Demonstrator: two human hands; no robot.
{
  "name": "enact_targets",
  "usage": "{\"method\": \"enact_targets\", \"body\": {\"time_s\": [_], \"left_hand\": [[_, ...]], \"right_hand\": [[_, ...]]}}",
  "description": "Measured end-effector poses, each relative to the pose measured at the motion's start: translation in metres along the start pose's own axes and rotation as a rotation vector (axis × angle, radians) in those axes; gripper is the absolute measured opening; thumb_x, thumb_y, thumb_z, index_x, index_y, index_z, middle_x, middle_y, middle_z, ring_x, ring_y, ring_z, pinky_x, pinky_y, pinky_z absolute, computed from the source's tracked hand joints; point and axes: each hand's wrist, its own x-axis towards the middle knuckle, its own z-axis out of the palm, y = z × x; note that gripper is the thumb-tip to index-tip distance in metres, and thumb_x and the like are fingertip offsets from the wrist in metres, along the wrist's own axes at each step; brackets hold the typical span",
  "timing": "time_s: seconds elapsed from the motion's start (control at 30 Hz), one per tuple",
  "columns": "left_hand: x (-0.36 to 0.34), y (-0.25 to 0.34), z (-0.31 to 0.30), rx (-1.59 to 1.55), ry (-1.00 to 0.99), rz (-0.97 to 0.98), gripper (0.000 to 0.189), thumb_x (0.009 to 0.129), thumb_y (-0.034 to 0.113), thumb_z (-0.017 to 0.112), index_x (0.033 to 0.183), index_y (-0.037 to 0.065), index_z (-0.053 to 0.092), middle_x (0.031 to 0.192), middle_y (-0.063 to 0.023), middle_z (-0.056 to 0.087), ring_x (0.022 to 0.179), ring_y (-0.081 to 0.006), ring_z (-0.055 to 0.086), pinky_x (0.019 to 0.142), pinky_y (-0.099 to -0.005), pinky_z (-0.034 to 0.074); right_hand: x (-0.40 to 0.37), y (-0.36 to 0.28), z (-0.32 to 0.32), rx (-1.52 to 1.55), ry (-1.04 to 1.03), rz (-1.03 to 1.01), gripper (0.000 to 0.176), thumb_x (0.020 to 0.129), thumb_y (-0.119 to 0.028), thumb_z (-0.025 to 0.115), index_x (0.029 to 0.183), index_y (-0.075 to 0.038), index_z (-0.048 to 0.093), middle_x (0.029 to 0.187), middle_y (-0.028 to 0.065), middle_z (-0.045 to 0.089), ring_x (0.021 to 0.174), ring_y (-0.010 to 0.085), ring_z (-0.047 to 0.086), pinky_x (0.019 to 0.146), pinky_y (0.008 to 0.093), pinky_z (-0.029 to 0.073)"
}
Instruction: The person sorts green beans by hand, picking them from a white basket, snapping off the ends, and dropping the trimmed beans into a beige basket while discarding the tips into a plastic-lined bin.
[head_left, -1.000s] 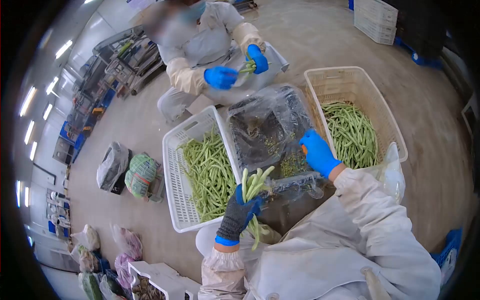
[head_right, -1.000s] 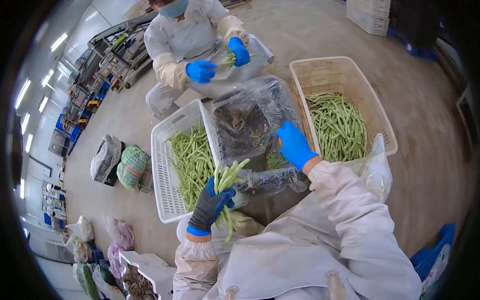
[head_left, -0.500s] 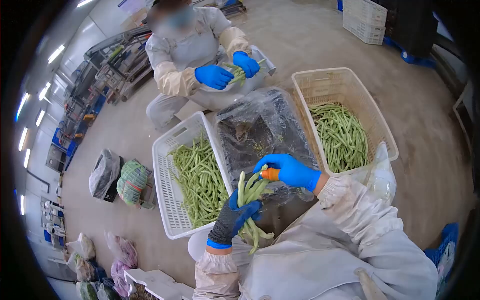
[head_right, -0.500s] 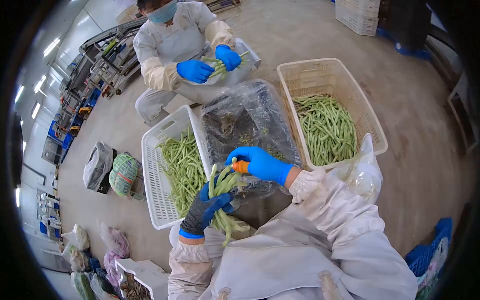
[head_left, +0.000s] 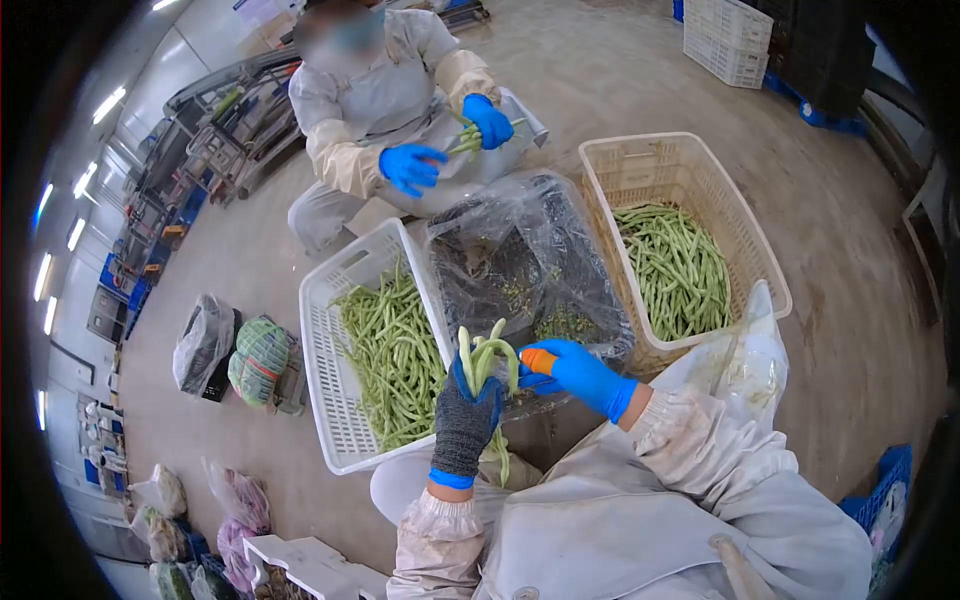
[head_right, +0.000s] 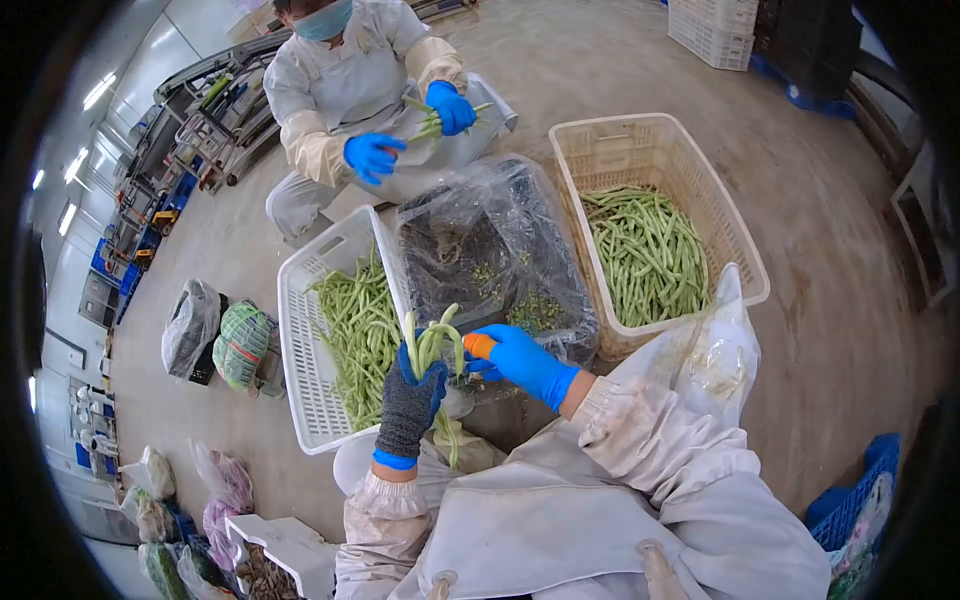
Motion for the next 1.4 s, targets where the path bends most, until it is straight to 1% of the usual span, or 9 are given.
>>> {"method": "enact_targets", "body": {"time_s": [0.07, 0.27, 0.37, 0.43, 0.57, 0.73, 0.8, 1.0, 1.4], "left_hand": [[0.000, 0.001, -0.002, -0.135, -0.036, -0.185, 0.061, 0.081, 0.012, 0.059, 0.136, 0.003, 0.036, 0.116, -0.0209, 0.057, 0.100, -0.0328, 0.060, 0.082, -0.0378, 0.049], [-0.001, -0.001, 0.001, -0.183, 0.068, -0.179, 0.054, 0.081, 0.010, 0.060, 0.130, 0.001, 0.041, 0.111, -0.0193, 0.061, 0.093, -0.0314, 0.063, 0.076, -0.0373, 0.051], [-0.003, -0.016, 0.008, -0.179, 0.075, -0.040, 0.050, 0.083, 0.004, 0.060, 0.129, 0.002, 0.041, 0.097, -0.0087, 0.060, 0.070, -0.0112, 0.059, 0.058, -0.0246, 0.050], [-0.009, -0.006, -0.001, -0.297, -0.020, -0.157, 0.050, 0.082, 0.004, 0.061, 0.128, 0.002, 0.042, 0.097, -0.0087, 0.060, 0.071, -0.0118, 0.059, 0.058, -0.0250, 0.050], [-0.022, 0.001, -0.014, -0.569, -0.193, -0.272, 0.050, 0.080, 0.007, 0.064, 0.125, -0.002, 0.045, 0.092, -0.0087, 0.061, 0.066, -0.0127, 0.059, 0.058, -0.0259, 0.051], [-0.010, -0.006, -0.026, -0.910, 0.039, -0.218, 0.055, 0.082, 0.009, 0.064, 0.130, -0.002, 0.041, 0.093, -0.0064, 0.058, 0.076, -0.0130, 0.059, 0.063, -0.0269, 0.052], [-0.003, 0.024, -0.017, -0.898, 0.081, -0.201, 0.057, 0.082, 0.009, 0.063, 0.132, -0.001, 0.038, 0.101, -0.0081, 0.058, 0.083, -0.0143, 0.060, 0.066, -0.0275, 0.052], [-0.004, 0.031, 0.012, -0.857, -0.058, -0.170, 0.064, 0.079, 0.001, 0.064, 0.134, -0.001, 0.033, 0.115, -0.0134, 0.055, 0.092, -0.0166, 0.061, 0.065, -0.0273, 0.054], [-0.007, 0.031, 0.005, -0.671, 0.014, -0.147, 0.067, 0.076, 0.004, 0.066, 0.135, 0.000, 0.033, 0.116, -0.0129, 0.055, 0.092, -0.0164, 0.060, 0.072, -0.0261, 0.052]], "right_hand": [[-0.003, 0.005, 0.003, -0.048, 0.012, 0.024, 0.037, 0.093, -0.030, 0.052, 0.118, -0.003, 0.055, 0.104, 0.0104, 0.064, 0.097, 0.0198, 0.062, 0.082, 0.0318, 0.049], [-0.003, 0.024, 0.022, 0.095, -0.062, 0.015, 0.032, 0.092, -0.027, 0.055, 0.113, -0.003, 0.058, 0.100, 0.0088, 0.064, 0.093, 0.0174, 0.062, 0.079, 0.0316, 0.049], [0.014, 0.030, 0.017, -0.010, 0.049, -0.185, 0.025, 0.090, -0.020, 0.056, 0.105, -0.002, 0.061, 0.089, 0.0075, 0.066, 0.078, 0.0155, 0.061, 0.070, 0.0302, 0.049], [0.026, 0.015, 0.000, -0.331, 0.286, -0.589, 0.020, 0.089, -0.016, 0.057, 0.101, -0.001, 0.062, 0.082, 0.0089, 0.065, 0.073, 0.0160, 0.059, 0.067, 0.0307, 0.047], [0.034, -0.037, -0.050, -0.520, 0.624, -0.922, 0.020, 0.087, -0.016, 0.057, 0.100, -0.001, 0.061, 0.082, 0.0145, 0.063, 0.073, 0.0244, 0.060, 0.068, 0.0347, 0.048], [-0.005, -0.080, -0.077, -0.961, 0.449, -0.808, 0.020, 0.086, -0.016, 0.057, 0.101, -0.004, 0.062, 0.090, 0.0189, 0.064, 0.083, 0.0329, 0.062, 0.070, 0.0386, 0.048], [-0.013, -0.076, -0.051, -1.200, 0.078, -0.773, 0.022, 0.086, -0.016, 0.056, 0.104, -0.004, 0.061, 0.091, 0.0184, 0.063, 0.084, 0.0339, 0.062, 0.071, 0.0393, 0.048], [-0.015, -0.059, -0.008, -0.954, -0.156, -0.538, 0.023, 0.086, -0.016, 0.056, 0.106, -0.004, 0.061, 0.096, 0.0186, 0.062, 0.085, 0.0363, 0.060, 0.073, 0.0414, 0.048], [-0.013, -0.053, -0.010, -1.151, -0.086, -0.656, 0.018, 0.088, -0.017, 0.052, 0.100, -0.005, 0.059, 0.094, 0.0159, 0.061, 0.084, 0.0361, 0.059, 0.072, 0.0428, 0.047]]}}
